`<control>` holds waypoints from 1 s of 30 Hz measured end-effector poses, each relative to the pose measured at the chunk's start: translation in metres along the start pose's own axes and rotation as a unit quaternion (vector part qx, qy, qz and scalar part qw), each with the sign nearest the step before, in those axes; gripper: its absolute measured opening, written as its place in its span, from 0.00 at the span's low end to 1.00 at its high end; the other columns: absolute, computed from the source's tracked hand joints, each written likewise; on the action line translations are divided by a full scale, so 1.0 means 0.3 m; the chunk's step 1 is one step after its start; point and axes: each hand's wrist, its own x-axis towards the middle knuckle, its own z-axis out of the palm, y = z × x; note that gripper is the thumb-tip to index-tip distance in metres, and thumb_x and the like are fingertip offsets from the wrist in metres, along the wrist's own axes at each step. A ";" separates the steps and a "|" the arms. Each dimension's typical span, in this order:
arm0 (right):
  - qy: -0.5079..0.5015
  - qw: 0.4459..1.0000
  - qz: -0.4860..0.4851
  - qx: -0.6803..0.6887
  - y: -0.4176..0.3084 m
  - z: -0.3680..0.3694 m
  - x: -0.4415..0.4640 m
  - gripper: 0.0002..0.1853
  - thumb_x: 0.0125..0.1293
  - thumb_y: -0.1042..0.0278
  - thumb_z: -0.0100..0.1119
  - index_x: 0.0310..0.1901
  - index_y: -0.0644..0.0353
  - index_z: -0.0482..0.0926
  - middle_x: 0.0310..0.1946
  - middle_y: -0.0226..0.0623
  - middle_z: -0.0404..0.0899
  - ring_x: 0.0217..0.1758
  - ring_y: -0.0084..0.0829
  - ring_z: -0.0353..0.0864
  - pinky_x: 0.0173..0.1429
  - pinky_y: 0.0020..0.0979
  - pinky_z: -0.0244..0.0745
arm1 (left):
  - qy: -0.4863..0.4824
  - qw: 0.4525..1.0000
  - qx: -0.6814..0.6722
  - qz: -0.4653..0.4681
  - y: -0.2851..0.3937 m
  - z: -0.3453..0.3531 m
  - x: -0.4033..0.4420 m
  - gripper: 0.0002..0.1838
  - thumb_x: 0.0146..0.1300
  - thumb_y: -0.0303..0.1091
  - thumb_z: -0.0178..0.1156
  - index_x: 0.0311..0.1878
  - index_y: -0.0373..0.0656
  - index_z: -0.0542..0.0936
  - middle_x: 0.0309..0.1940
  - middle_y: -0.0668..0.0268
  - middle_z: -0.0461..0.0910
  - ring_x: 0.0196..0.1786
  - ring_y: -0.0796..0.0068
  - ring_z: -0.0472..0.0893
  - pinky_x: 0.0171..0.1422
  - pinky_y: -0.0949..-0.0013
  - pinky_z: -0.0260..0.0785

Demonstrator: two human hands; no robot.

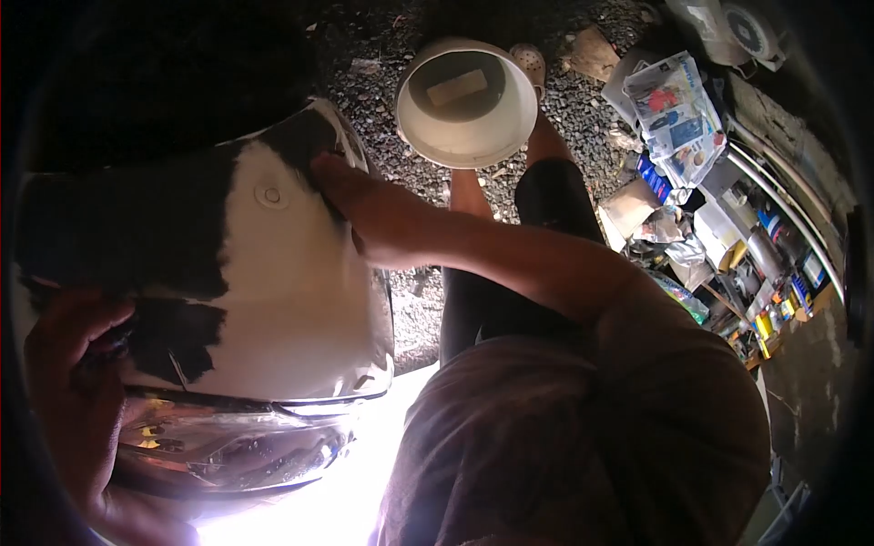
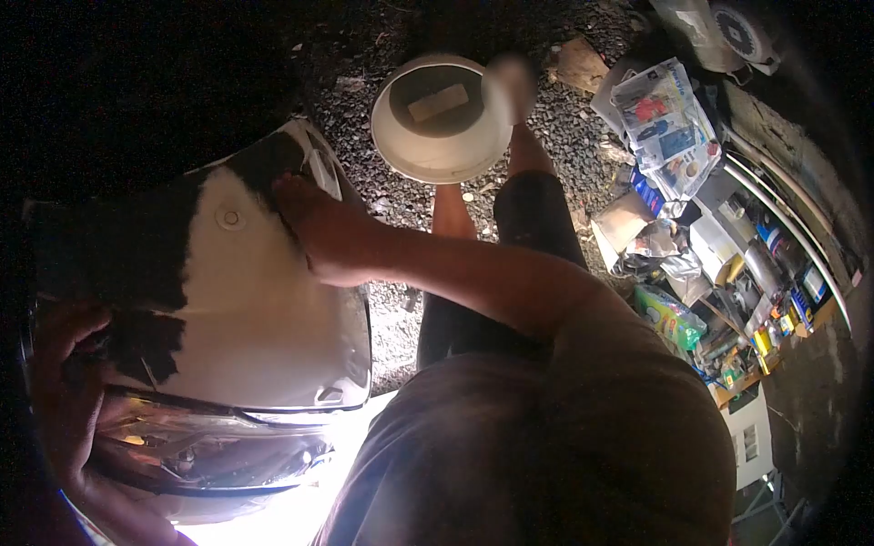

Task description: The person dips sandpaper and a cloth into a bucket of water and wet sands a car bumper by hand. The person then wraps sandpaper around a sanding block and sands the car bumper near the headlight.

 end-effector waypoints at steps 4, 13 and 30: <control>-0.230 0.952 0.154 0.135 0.156 -0.059 0.243 0.39 0.69 0.77 0.61 0.79 0.66 0.57 0.67 0.66 0.76 0.71 0.54 0.79 0.74 0.47 0.75 | -0.021 0.999 -0.035 0.007 0.003 -0.040 -0.002 0.31 0.53 0.13 0.51 0.61 0.45 0.82 0.65 0.58 0.73 0.64 0.64 0.80 0.71 0.60 0.75; -0.195 0.967 0.155 0.044 0.079 -0.048 0.166 0.41 0.70 0.73 0.60 0.81 0.70 0.54 0.78 0.63 0.62 0.81 0.52 0.66 0.84 0.44 0.62 | -0.021 0.999 0.027 0.018 0.008 -0.033 -0.002 0.30 0.56 0.18 0.55 0.63 0.49 0.81 0.64 0.57 0.76 0.64 0.61 0.80 0.72 0.58 0.75; -0.219 0.936 0.247 0.120 0.049 -0.046 0.121 0.37 0.72 0.69 0.62 0.77 0.68 0.58 0.65 0.66 0.77 0.69 0.55 0.80 0.70 0.49 0.78 | -0.040 0.999 -0.006 0.020 0.015 -0.048 0.006 0.26 0.61 0.24 0.57 0.64 0.51 0.82 0.66 0.58 0.76 0.66 0.61 0.79 0.70 0.57 0.77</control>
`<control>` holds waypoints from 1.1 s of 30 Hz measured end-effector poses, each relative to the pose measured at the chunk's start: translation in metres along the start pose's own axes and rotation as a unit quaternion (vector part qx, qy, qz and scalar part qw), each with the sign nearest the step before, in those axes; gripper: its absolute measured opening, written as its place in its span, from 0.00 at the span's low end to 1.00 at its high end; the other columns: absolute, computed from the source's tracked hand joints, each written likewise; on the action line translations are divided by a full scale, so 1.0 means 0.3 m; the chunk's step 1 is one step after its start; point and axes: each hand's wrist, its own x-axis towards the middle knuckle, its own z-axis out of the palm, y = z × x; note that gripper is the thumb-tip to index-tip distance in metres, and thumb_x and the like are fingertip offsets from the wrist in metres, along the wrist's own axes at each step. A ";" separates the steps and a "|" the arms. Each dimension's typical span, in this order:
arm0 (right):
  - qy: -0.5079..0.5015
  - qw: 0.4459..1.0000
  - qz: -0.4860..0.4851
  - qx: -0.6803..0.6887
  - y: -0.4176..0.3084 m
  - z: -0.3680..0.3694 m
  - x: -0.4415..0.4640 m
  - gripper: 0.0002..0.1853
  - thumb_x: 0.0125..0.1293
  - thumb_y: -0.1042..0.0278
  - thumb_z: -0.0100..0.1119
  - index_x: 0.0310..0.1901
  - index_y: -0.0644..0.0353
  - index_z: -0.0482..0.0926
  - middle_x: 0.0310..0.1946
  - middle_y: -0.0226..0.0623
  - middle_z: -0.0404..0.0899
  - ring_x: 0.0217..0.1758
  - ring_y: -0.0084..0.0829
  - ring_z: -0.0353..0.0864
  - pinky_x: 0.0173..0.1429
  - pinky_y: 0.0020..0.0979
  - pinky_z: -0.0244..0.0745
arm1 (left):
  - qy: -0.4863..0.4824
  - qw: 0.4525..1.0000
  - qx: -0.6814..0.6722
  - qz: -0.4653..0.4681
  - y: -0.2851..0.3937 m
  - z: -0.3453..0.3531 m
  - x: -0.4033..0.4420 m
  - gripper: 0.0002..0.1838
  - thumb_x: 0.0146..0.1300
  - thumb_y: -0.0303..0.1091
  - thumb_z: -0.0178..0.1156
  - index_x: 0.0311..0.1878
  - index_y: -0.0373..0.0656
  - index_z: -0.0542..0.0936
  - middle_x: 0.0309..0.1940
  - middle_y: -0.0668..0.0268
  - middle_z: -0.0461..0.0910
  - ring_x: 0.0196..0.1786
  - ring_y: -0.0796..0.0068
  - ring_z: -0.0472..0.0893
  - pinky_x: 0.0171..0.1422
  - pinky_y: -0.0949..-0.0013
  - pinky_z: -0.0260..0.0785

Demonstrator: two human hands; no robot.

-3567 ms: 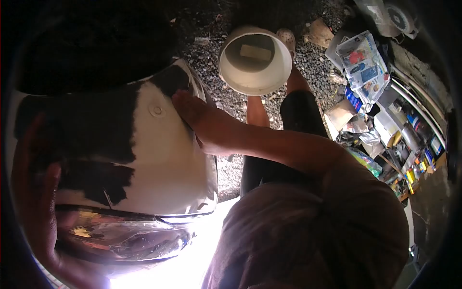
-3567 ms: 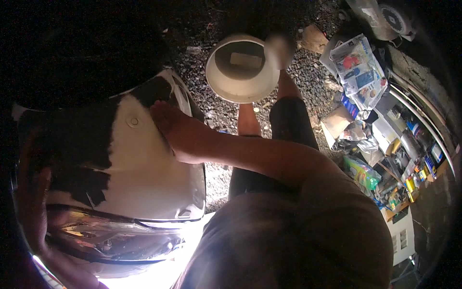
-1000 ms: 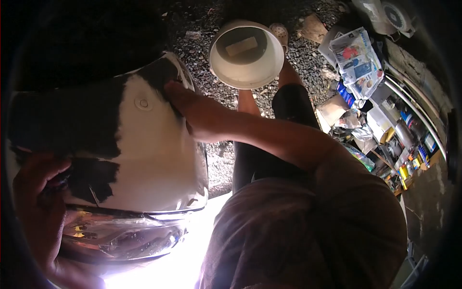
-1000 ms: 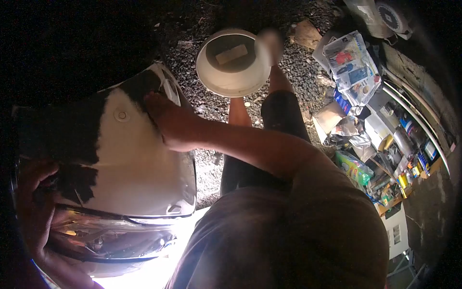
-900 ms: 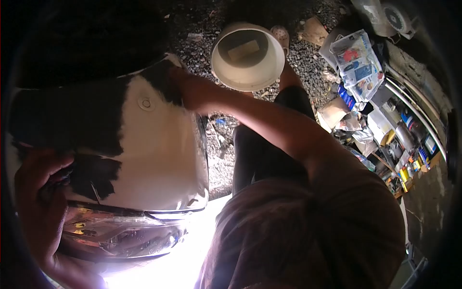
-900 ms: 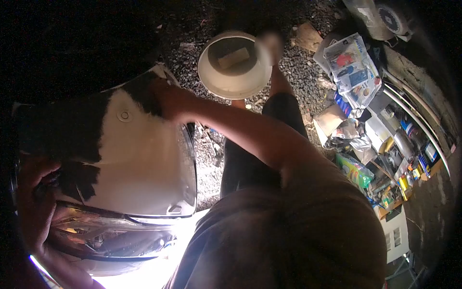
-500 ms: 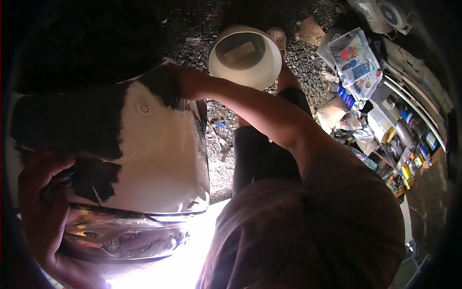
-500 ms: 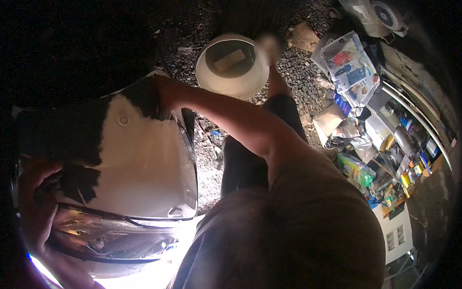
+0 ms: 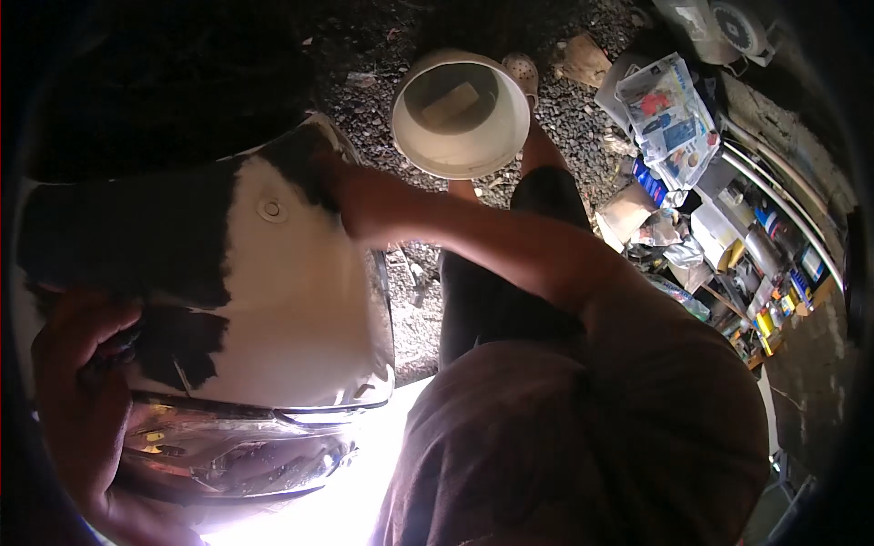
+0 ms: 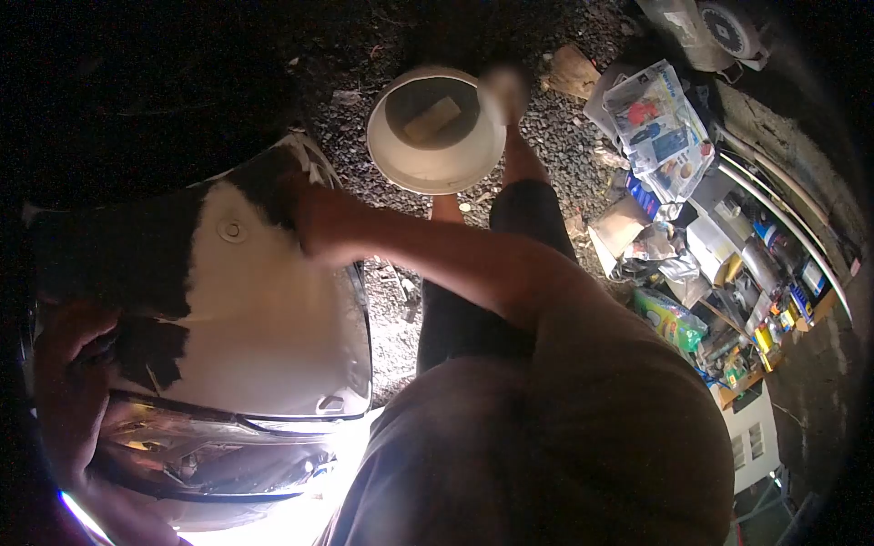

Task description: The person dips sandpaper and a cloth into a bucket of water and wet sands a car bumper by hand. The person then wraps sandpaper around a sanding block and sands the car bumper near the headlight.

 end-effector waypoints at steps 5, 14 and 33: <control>0.040 0.988 -0.118 -0.096 -0.034 -0.070 0.037 0.41 0.69 0.69 0.63 0.80 0.67 0.57 0.71 0.65 0.71 0.73 0.55 0.75 0.76 0.47 0.72 | 0.035 0.999 -0.009 -0.017 -0.004 0.017 -0.012 0.31 0.57 0.14 0.53 0.63 0.50 0.82 0.65 0.57 0.77 0.65 0.60 0.80 0.70 0.58 0.77; 0.089 0.983 -0.124 -0.098 -0.018 0.030 -0.065 0.30 0.70 0.76 0.58 0.73 0.69 0.64 0.73 0.63 0.69 0.74 0.56 0.74 0.76 0.47 0.72 | 0.013 1.000 0.019 -0.003 -0.010 0.028 -0.004 0.31 0.55 0.12 0.50 0.62 0.43 0.81 0.63 0.60 0.72 0.61 0.68 0.79 0.70 0.62 0.73; 0.162 0.930 -0.224 -0.243 -0.089 0.067 -0.168 0.35 0.65 0.82 0.58 0.74 0.73 0.61 0.71 0.73 0.66 0.72 0.56 0.76 0.74 0.47 0.74 | 0.034 0.999 0.026 -0.027 -0.015 0.065 -0.013 0.30 0.56 0.08 0.52 0.60 0.45 0.81 0.63 0.59 0.73 0.60 0.68 0.80 0.66 0.64 0.78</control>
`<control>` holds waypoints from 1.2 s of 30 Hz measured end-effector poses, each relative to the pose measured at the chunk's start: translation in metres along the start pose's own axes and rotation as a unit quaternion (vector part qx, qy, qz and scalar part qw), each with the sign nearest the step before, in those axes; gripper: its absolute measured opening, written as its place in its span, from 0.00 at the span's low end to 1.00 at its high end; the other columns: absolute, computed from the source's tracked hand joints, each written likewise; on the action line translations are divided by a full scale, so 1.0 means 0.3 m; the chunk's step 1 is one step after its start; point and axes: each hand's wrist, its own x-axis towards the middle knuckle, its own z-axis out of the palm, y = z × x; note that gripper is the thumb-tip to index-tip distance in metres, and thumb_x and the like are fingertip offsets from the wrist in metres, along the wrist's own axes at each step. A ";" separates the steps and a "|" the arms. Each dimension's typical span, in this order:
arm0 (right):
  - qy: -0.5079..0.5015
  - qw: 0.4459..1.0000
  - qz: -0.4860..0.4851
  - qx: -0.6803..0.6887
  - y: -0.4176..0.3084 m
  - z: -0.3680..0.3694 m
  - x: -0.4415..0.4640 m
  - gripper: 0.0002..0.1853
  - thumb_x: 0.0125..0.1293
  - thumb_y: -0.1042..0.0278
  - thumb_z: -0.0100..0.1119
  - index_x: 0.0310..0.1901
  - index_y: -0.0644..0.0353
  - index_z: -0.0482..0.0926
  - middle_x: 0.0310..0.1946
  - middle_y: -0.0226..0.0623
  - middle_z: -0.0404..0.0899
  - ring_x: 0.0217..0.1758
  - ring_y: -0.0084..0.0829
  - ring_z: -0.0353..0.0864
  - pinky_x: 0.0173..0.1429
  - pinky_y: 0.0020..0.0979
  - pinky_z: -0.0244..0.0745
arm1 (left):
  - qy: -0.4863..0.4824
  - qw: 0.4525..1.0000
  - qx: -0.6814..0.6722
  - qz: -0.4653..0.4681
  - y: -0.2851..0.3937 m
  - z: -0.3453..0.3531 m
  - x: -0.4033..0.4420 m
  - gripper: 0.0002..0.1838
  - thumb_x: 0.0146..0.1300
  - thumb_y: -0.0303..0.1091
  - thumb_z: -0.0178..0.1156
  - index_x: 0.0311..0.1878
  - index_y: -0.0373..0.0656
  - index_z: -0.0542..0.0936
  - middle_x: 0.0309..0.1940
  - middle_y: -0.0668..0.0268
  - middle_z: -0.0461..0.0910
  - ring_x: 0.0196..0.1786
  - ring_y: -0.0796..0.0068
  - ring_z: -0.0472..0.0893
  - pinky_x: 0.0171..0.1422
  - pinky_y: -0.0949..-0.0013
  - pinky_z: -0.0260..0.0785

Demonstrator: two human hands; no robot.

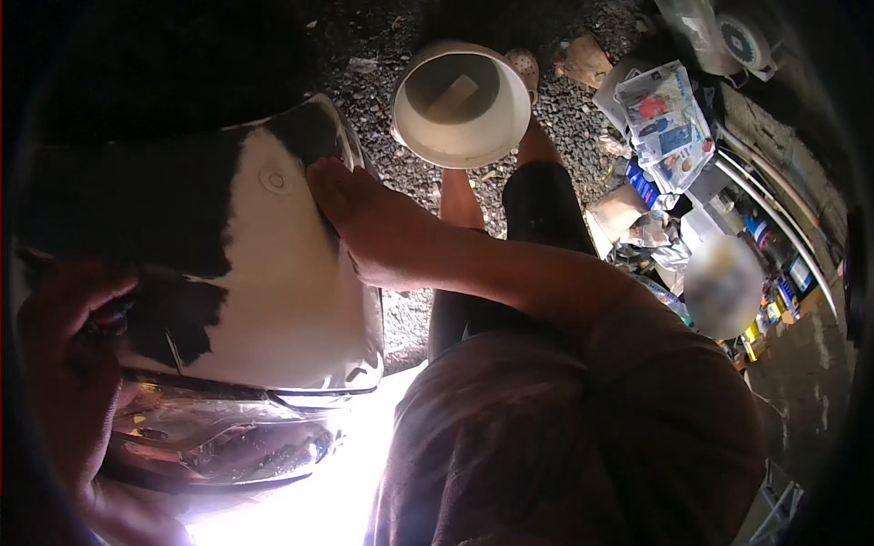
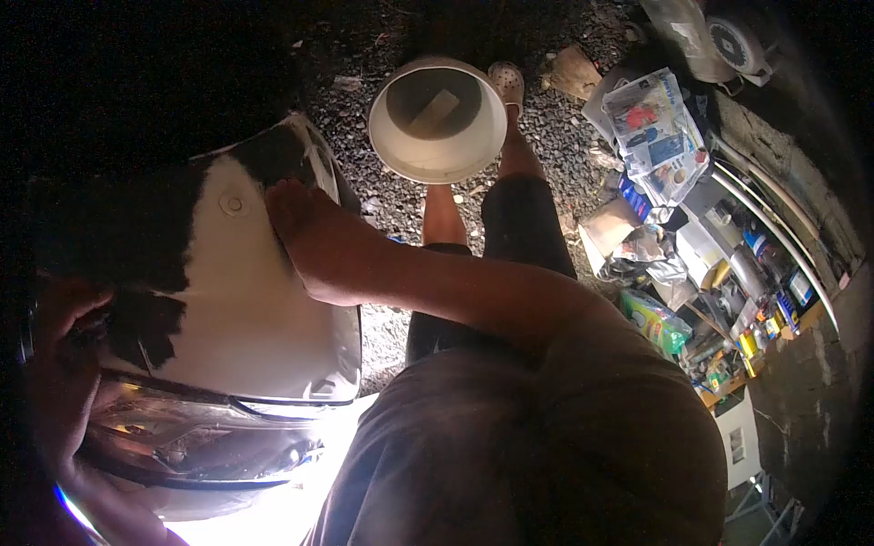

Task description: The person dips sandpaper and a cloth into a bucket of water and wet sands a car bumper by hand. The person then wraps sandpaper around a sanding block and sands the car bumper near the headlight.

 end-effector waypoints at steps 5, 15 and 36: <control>-0.189 0.930 0.174 0.262 0.056 -0.146 0.158 0.32 0.66 0.83 0.55 0.72 0.76 0.62 0.70 0.74 0.67 0.69 0.59 0.78 0.71 0.51 0.77 | -0.003 0.999 -0.051 0.012 0.003 -0.018 0.004 0.30 0.57 0.08 0.52 0.61 0.44 0.80 0.63 0.59 0.74 0.60 0.68 0.80 0.67 0.64 0.77; -0.200 0.931 0.188 0.242 0.045 -0.101 0.126 0.40 0.61 0.75 0.69 0.73 0.74 0.61 0.71 0.67 0.65 0.75 0.60 0.69 0.75 0.54 0.70 | -0.016 0.993 -0.107 -0.044 0.062 -0.021 0.009 0.27 0.61 0.05 0.51 0.59 0.42 0.80 0.58 0.57 0.78 0.61 0.65 0.83 0.68 0.62 0.79; -0.139 0.990 0.032 0.020 -0.042 -0.050 -0.014 0.50 0.63 0.69 0.60 0.81 0.78 0.45 0.82 0.67 0.47 0.89 0.58 0.40 0.85 0.67 0.41 | -0.013 0.973 -0.158 -0.168 0.088 -0.028 0.038 0.26 0.63 0.04 0.49 0.58 0.41 0.80 0.57 0.56 0.80 0.58 0.64 0.85 0.66 0.65 0.81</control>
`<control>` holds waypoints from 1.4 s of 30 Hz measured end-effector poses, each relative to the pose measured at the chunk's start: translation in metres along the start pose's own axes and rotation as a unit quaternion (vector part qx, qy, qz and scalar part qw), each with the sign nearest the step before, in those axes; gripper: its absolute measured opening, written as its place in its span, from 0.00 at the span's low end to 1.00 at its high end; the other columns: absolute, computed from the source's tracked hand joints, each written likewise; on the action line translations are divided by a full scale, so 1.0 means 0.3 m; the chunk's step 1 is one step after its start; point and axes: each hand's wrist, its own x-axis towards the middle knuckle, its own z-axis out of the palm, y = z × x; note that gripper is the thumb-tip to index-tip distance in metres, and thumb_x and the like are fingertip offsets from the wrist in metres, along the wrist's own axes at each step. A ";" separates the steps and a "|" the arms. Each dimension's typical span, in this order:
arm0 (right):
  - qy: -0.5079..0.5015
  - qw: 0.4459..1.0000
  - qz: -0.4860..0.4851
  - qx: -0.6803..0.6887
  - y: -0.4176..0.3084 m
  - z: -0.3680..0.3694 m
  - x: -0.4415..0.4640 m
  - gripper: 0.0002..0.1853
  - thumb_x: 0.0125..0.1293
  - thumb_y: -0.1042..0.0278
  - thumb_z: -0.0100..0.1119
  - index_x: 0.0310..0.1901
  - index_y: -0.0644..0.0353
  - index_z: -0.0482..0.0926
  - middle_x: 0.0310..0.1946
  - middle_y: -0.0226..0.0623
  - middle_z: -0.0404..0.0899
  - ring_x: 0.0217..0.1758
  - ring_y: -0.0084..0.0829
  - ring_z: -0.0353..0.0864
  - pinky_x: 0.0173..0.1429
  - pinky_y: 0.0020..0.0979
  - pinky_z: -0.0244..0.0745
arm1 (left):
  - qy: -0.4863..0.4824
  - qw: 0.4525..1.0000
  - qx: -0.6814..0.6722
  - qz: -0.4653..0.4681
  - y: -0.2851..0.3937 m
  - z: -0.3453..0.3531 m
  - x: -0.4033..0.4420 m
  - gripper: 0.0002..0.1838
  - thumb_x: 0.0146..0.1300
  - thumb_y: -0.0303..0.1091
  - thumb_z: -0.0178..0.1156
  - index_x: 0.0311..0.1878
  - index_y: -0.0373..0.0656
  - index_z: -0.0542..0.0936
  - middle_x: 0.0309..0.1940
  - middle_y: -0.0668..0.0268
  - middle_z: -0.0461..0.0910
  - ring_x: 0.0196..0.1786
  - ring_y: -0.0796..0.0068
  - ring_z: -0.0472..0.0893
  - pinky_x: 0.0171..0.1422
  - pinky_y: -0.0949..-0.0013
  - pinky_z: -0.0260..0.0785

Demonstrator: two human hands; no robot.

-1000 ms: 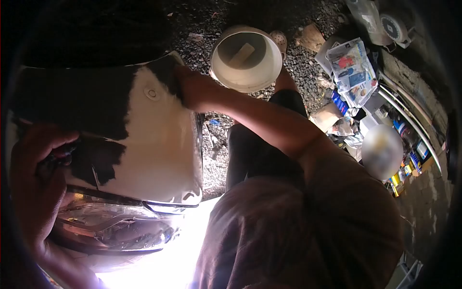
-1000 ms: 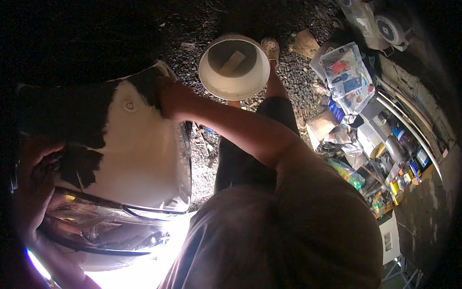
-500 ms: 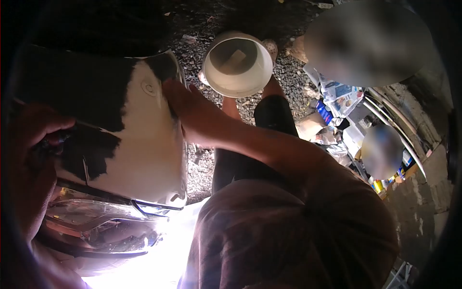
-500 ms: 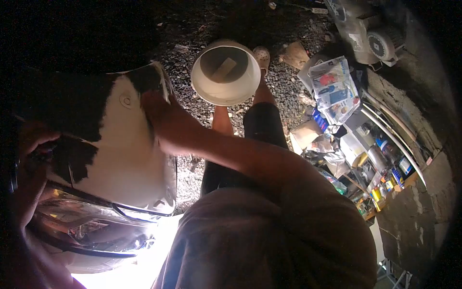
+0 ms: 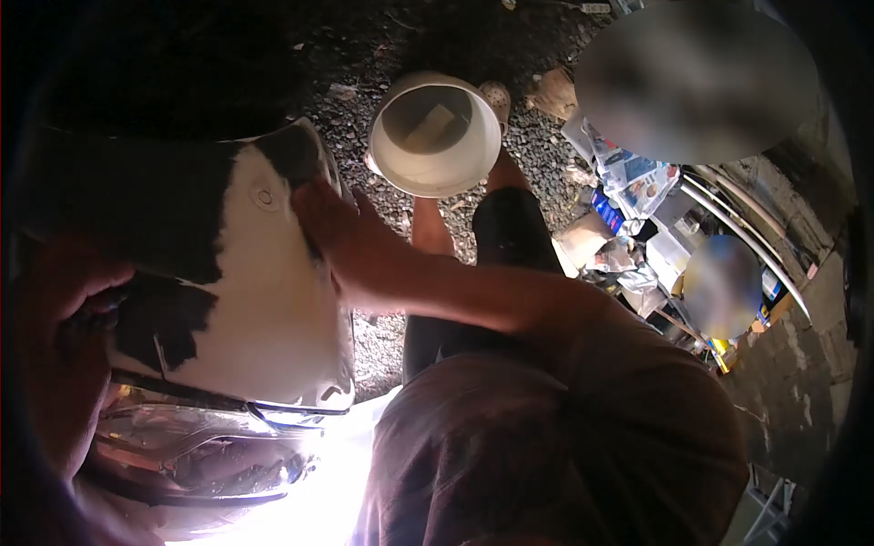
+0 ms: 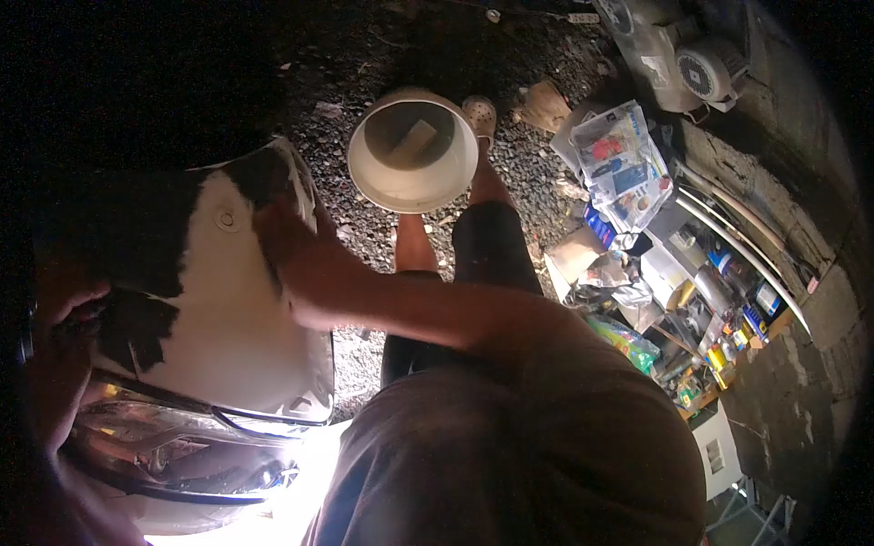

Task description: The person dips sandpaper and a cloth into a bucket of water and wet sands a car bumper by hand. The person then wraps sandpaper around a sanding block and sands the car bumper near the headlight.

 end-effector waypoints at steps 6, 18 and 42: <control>-0.035 0.988 0.112 0.102 0.151 -0.030 0.172 0.49 0.64 0.67 0.69 0.80 0.74 0.51 0.80 0.68 0.51 0.87 0.58 0.50 0.84 0.62 0.53 | 0.006 0.981 0.111 0.156 -0.051 0.005 -0.007 0.26 0.62 0.04 0.52 0.58 0.41 0.79 0.58 0.57 0.79 0.60 0.63 0.84 0.68 0.64 0.81; -0.072 0.986 0.117 0.096 0.145 -0.049 0.177 0.46 0.63 0.70 0.65 0.79 0.75 0.52 0.78 0.67 0.56 0.86 0.58 0.52 0.82 0.62 0.54 | -0.016 0.968 0.187 0.167 -0.025 0.055 -0.041 0.20 0.55 0.15 0.67 0.51 0.42 0.78 0.50 0.58 0.78 0.51 0.64 0.83 0.62 0.62 0.78; 0.041 0.996 0.047 0.056 0.119 0.042 0.062 0.40 0.69 0.69 0.61 0.80 0.64 0.56 0.79 0.63 0.57 0.77 0.57 0.69 0.74 0.52 0.73 | -0.036 0.964 0.246 0.092 0.012 0.062 -0.033 0.13 0.44 0.36 0.76 0.25 0.43 0.79 0.28 0.62 0.79 0.38 0.54 0.77 0.52 0.56 0.67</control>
